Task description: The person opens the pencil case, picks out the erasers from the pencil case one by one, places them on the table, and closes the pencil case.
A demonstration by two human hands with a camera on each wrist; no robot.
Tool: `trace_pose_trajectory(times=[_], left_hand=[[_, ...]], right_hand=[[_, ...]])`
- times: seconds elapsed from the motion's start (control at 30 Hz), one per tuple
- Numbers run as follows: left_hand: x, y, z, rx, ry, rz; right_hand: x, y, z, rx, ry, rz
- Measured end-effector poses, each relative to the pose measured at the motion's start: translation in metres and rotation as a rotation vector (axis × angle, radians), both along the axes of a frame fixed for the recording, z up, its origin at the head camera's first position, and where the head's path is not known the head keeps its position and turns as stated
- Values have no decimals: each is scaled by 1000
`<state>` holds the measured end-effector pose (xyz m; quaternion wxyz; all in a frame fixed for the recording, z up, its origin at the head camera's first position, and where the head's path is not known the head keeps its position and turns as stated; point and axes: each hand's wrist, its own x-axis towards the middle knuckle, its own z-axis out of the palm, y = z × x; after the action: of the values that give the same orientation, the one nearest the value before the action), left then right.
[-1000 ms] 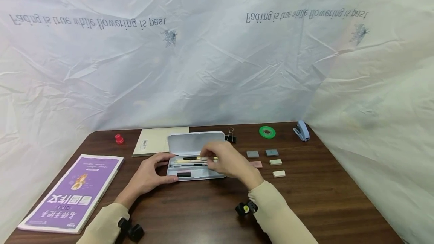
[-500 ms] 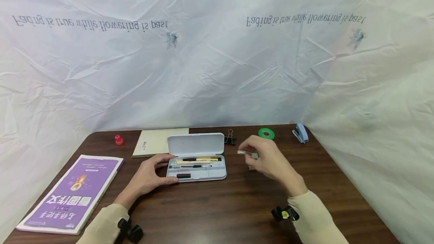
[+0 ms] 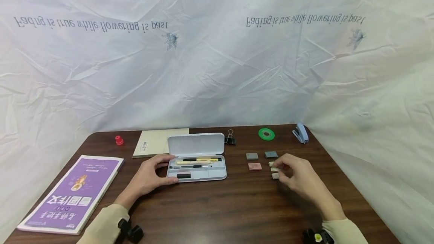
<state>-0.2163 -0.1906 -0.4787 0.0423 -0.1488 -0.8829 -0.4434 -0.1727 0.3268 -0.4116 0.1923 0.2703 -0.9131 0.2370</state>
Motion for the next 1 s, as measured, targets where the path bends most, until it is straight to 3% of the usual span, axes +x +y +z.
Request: trace_pose_trajectory(times=[0.33, 0.67, 1.0], left_hand=[[0, 2, 0, 7, 4, -2], [0, 1, 0, 2, 0, -2], [1, 0, 0, 5, -5, -2]], right_hand=[[11, 17, -25, 20, -57, 24], [10, 16, -31, 54, -29, 71], [11, 17, -32, 44, -59, 81]])
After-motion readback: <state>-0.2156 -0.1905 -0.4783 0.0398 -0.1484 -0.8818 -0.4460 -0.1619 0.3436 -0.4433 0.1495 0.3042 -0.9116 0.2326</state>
